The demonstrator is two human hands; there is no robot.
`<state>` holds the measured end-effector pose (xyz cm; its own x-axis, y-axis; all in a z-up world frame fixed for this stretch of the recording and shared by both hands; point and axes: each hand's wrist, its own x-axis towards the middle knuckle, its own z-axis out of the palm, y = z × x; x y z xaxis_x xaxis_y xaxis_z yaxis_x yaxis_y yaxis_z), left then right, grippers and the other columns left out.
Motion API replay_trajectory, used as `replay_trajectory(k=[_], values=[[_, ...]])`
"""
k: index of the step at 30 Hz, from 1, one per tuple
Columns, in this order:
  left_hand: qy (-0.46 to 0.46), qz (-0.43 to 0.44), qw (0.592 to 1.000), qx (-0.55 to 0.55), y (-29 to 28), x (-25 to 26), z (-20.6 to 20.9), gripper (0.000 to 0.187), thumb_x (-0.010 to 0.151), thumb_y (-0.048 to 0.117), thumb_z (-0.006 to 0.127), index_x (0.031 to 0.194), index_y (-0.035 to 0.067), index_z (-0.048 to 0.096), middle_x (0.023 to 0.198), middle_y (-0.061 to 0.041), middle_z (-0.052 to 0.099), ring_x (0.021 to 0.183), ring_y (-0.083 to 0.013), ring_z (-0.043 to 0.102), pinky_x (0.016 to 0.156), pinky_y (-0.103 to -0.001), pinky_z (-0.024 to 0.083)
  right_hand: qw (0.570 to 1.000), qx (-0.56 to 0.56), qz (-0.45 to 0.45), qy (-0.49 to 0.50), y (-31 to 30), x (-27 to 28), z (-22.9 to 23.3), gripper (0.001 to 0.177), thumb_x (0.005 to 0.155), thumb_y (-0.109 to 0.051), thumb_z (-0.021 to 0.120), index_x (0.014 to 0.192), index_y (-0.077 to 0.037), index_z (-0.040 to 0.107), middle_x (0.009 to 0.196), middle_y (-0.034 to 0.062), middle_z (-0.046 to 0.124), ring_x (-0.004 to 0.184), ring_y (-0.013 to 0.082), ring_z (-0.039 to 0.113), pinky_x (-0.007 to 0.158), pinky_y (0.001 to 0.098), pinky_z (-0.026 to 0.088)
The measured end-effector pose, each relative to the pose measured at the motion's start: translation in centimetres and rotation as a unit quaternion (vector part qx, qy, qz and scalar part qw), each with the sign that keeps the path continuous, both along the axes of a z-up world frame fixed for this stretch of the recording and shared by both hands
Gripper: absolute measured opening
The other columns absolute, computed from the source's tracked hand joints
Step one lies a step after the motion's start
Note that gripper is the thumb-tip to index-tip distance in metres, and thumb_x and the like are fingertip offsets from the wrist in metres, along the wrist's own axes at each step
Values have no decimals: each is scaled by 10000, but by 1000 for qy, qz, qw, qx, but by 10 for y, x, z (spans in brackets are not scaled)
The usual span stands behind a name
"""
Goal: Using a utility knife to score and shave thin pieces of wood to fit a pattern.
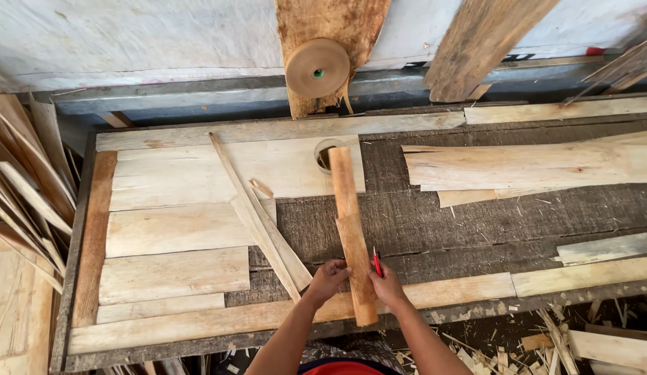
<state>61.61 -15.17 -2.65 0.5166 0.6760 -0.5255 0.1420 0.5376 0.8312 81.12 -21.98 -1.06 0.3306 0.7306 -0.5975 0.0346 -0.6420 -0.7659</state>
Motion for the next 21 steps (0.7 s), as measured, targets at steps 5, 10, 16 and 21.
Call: replay_trajectory(k=[5, 10, 16, 21], values=[[0, 41, 999, -35, 22, -4, 26, 305, 952, 274, 721, 1149, 49, 663, 883, -3, 721, 766, -86, 616, 688, -277, 494, 988, 1, 94, -124, 11, 7, 15, 357, 945, -222, 629, 1263, -75, 697, 1044, 105, 774, 937, 197, 715, 852, 351, 542], [-35, 21, 999, -12, 28, -1, -13, 267, 1005, 283, 691, 1028, 19, 728, 869, 0, 694, 737, -87, 566, 688, -264, 490, 979, 3, 137, -154, 24, 10, 22, 363, 926, -250, 640, 1234, -67, 698, 1008, 118, 770, 922, 214, 722, 858, 365, 541], [-104, 66, 990, -70, 32, 21, -32, 158, 993, 222, 693, 1010, 66, 702, 805, 13, 674, 695, -87, 590, 641, -278, 468, 973, 46, 113, -196, 30, 15, 34, 348, 935, -264, 625, 1215, -71, 699, 999, 180, 760, 934, 279, 745, 828, 387, 546], [-64, 89, 993, -34, 43, 51, -32, 166, 998, 222, 673, 1004, 57, 695, 806, -4, 722, 719, -84, 657, 677, -254, 531, 968, 19, 74, -238, 42, 39, 43, 328, 940, -305, 654, 1178, -84, 704, 968, 171, 745, 908, 310, 722, 787, 404, 539]])
